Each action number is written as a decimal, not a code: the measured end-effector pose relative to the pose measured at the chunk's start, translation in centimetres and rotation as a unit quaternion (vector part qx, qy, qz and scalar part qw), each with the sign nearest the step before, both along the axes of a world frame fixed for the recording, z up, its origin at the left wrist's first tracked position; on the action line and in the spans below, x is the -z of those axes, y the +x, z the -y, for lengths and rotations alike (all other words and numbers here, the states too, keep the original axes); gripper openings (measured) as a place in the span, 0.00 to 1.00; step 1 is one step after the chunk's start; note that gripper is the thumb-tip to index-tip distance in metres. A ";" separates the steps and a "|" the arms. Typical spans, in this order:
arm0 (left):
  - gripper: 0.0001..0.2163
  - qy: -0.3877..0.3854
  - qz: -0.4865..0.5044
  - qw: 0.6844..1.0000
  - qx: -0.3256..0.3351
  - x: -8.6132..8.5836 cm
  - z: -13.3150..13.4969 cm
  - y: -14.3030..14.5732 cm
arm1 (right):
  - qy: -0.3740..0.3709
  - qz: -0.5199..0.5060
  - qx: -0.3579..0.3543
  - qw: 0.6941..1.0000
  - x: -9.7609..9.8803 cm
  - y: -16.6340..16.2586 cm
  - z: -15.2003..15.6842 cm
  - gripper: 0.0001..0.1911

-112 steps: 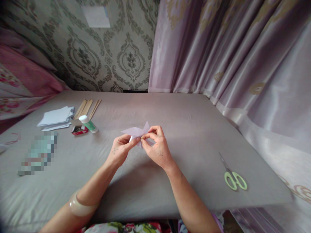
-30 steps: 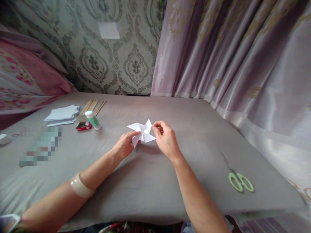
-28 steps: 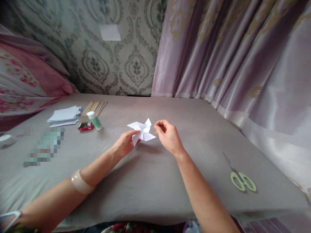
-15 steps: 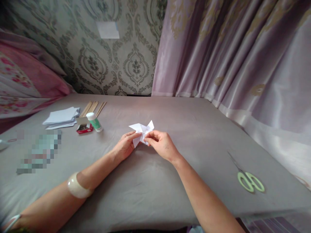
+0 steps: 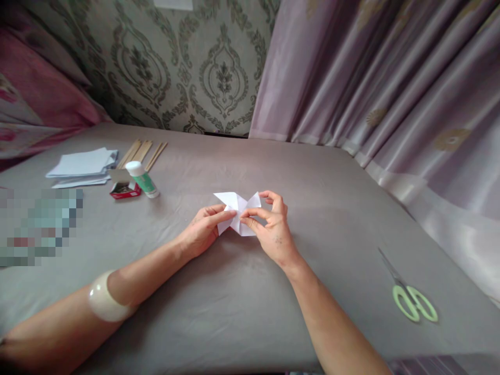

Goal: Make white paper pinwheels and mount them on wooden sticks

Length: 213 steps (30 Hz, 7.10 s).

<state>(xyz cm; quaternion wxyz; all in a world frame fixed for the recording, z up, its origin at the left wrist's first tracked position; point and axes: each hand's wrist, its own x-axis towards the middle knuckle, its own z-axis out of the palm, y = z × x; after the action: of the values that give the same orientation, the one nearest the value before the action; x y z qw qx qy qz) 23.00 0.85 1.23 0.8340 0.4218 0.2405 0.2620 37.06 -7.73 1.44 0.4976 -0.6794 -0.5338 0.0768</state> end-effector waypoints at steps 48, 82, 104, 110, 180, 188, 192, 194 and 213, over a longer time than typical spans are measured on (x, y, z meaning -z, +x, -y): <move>0.09 0.054 0.007 0.999 0.004 0.0 0.0 -0.2 | -0.031 -0.067 -0.024 0.997 -0.3 0.0 0.0 0.16; 0.13 0.138 -0.043 0.990 0.002 0.0 -0.2 -0.5 | -0.049 -0.184 -0.024 0.981 1.0 -0.1 -0.6 0.15; 0.13 0.123 -0.035 0.992 0.012 0.5 -0.3 -0.5 | -0.046 -0.429 -0.028 0.902 0.1 -1.6 -0.9 0.18; 0.14 0.131 -0.042 0.991 0.002 0.7 -0.5 -0.5 | -0.052 -0.452 -0.030 0.890 0.5 -1.6 -0.8 0.17; 0.13 0.118 -0.080 0.989 -0.033 0.8 -1.1 -0.4 | -0.058 -0.513 -0.078 0.853 0.3 -1.6 -1.2 0.19; 0.14 0.088 -0.032 0.995 -0.043 0.8 -1.1 -0.3 | -0.031 -0.409 -0.067 0.909 0.8 -2.2 -1.4 0.18; 0.15 0.101 -0.025 0.992 -0.070 0.7 -1.0 -0.3 | -0.025 -0.357 -0.060 0.932 0.8 -1.9 -1.3 0.17; 0.16 0.112 -0.026 0.990 -0.078 0.5 -0.7 -0.3 | -0.030 -0.369 -0.058 0.927 0.5 -2.0 -1.2 0.19; 0.19 0.332 -0.131 0.863 -0.357 -9.6 -12.6 -15.8 | -0.053 -0.581 -0.071 0.809 2.6 -0.6 -1.6 0.11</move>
<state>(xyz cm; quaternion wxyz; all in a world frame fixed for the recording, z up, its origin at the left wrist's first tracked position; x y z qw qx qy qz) 7.17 13.44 10.88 0.4550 0.5892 0.3807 0.5485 36.48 -6.15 -1.12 0.6716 -0.4934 -0.1866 0.5202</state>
